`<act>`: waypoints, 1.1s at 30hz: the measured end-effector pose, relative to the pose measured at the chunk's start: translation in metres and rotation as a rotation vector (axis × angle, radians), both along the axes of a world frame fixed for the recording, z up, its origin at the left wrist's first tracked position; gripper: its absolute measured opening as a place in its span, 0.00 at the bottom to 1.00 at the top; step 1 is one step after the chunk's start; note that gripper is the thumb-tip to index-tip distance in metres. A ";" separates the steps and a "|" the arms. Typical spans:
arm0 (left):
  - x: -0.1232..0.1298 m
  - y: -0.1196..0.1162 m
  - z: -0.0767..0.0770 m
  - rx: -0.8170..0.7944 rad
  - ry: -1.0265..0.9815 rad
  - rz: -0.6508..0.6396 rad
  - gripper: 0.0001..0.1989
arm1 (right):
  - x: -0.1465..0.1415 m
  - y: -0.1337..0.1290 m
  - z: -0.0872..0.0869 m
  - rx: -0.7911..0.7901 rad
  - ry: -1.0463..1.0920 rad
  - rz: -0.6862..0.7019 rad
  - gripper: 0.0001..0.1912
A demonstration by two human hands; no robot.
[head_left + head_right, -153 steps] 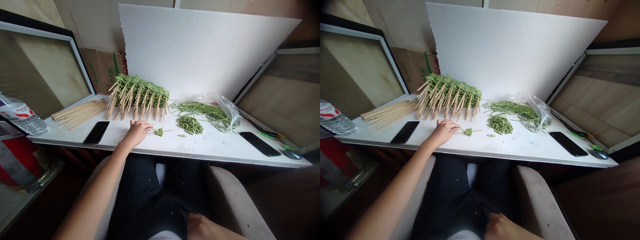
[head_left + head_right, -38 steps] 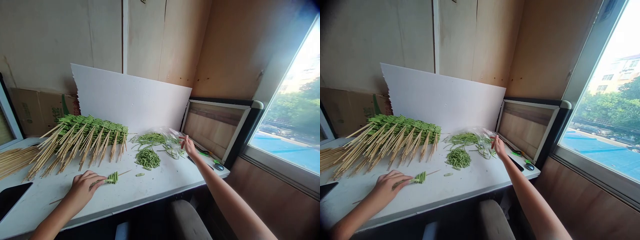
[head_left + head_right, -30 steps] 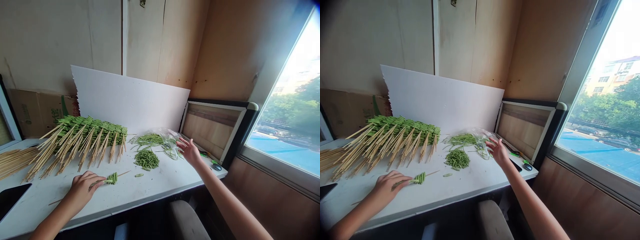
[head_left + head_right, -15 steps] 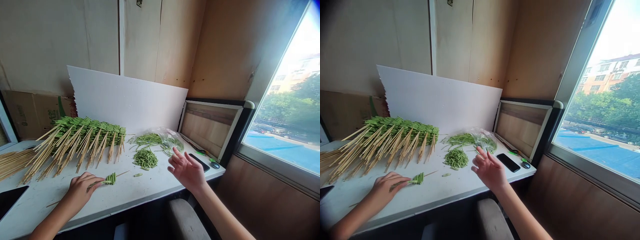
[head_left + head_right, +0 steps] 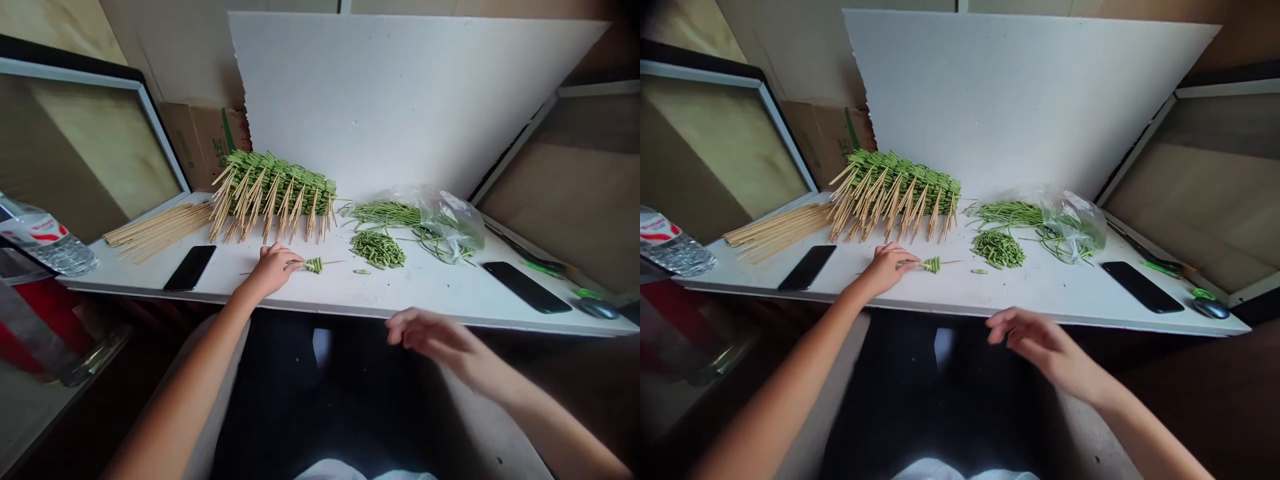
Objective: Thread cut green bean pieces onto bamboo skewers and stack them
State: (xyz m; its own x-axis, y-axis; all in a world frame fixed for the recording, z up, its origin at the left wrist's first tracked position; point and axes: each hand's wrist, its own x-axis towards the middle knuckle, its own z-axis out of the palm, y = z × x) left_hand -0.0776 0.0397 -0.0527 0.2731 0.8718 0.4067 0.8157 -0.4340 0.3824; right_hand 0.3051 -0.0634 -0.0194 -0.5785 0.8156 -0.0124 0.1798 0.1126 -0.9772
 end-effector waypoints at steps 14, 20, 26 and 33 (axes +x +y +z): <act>0.002 -0.004 0.002 -0.010 -0.035 -0.057 0.09 | -0.102 -0.059 -0.099 0.598 -0.805 0.324 0.28; 0.002 -0.002 0.000 -0.011 -0.040 -0.068 0.11 | -0.102 -0.059 -0.113 0.751 -0.812 0.316 0.23; 0.000 -0.003 0.002 0.007 -0.047 -0.075 0.10 | -0.097 -0.063 -0.107 0.706 -0.723 0.293 0.20; -0.002 -0.002 0.001 0.009 -0.060 -0.067 0.10 | -0.082 -0.052 -0.097 0.732 -0.650 0.205 0.14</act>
